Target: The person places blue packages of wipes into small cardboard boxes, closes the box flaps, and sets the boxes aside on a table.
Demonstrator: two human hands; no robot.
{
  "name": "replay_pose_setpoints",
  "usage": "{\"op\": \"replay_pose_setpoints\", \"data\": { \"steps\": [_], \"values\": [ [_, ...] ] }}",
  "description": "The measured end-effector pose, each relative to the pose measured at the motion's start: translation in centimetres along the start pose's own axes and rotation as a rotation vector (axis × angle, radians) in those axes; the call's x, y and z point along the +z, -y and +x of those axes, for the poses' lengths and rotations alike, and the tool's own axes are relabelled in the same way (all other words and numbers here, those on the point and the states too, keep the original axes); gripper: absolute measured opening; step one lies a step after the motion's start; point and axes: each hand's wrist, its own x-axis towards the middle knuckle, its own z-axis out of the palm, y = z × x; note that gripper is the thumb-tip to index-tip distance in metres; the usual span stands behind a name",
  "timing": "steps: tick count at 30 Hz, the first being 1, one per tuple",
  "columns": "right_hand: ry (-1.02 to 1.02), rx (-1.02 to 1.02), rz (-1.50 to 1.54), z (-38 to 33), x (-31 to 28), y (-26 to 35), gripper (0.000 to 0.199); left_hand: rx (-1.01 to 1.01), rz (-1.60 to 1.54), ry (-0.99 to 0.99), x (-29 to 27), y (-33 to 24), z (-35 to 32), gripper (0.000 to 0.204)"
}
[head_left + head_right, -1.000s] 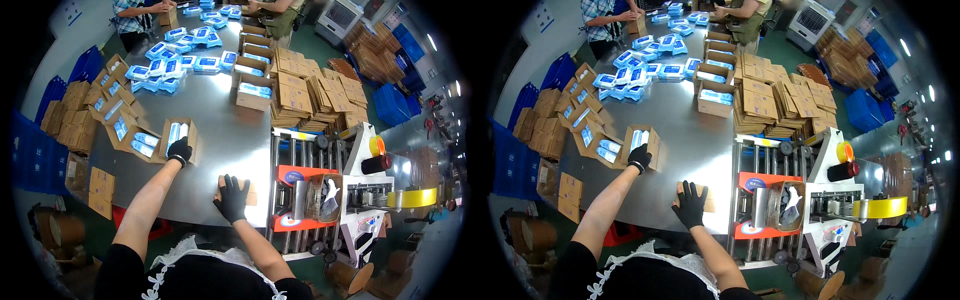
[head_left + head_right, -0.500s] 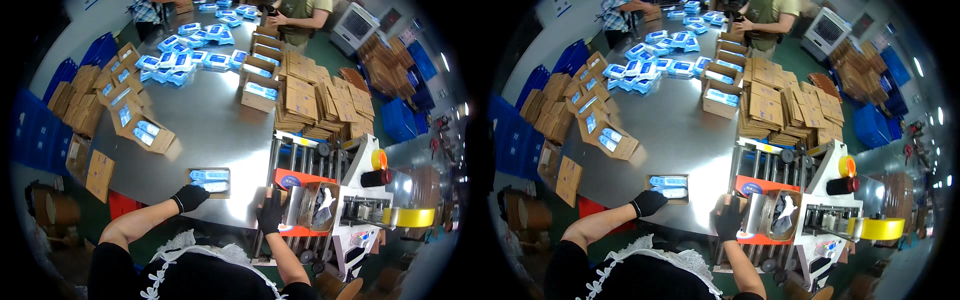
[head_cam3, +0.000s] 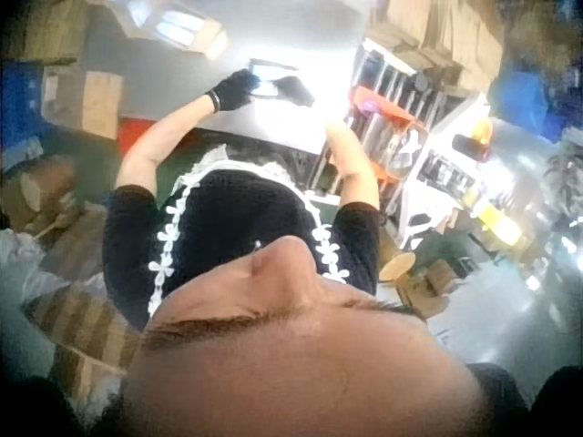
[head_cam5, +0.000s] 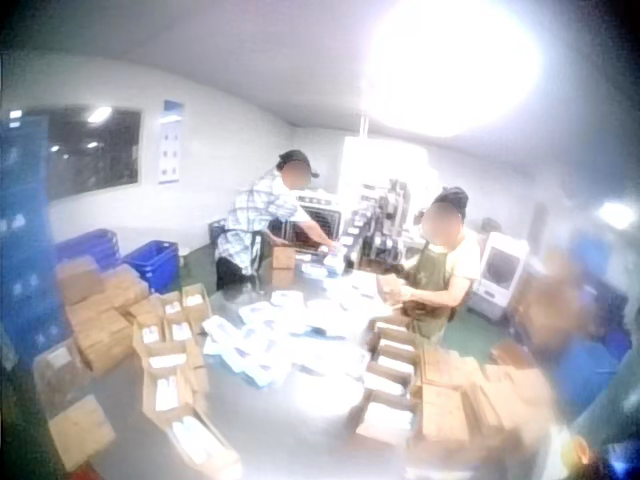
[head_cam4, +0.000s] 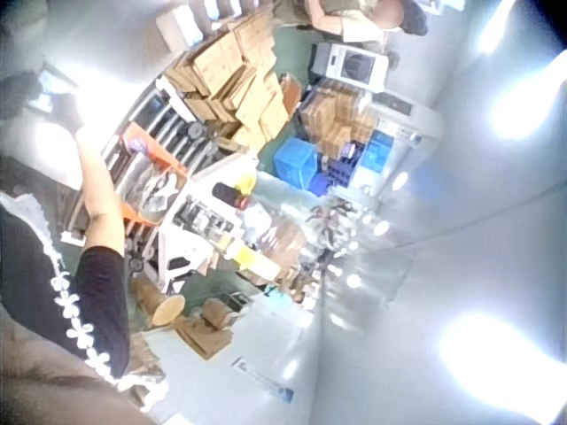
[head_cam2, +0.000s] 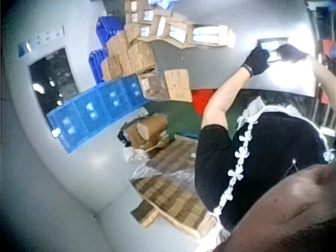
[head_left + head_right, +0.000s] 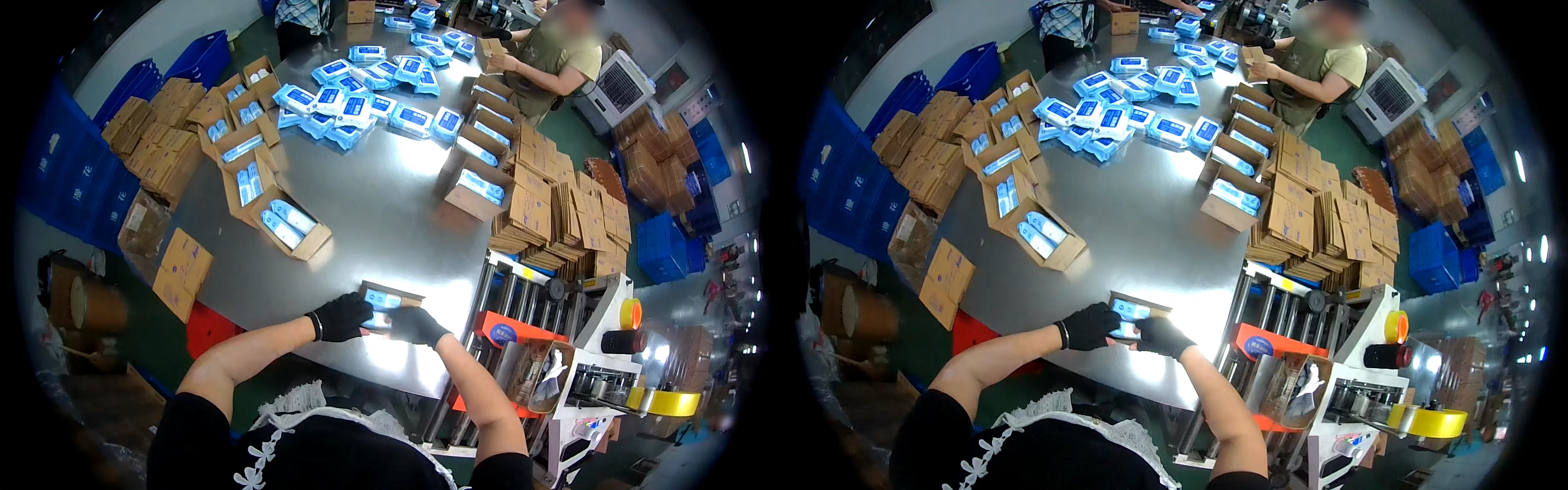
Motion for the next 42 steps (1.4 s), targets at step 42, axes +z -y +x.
{"op": "replay_pose_setpoints", "data": {
  "steps": [42],
  "values": [
    [-0.825,0.441,-0.454,-12.9,5.5,-1.0,0.060,-0.135,0.313,0.276,-1.3,-1.6,0.3,0.009]
  ]
}}
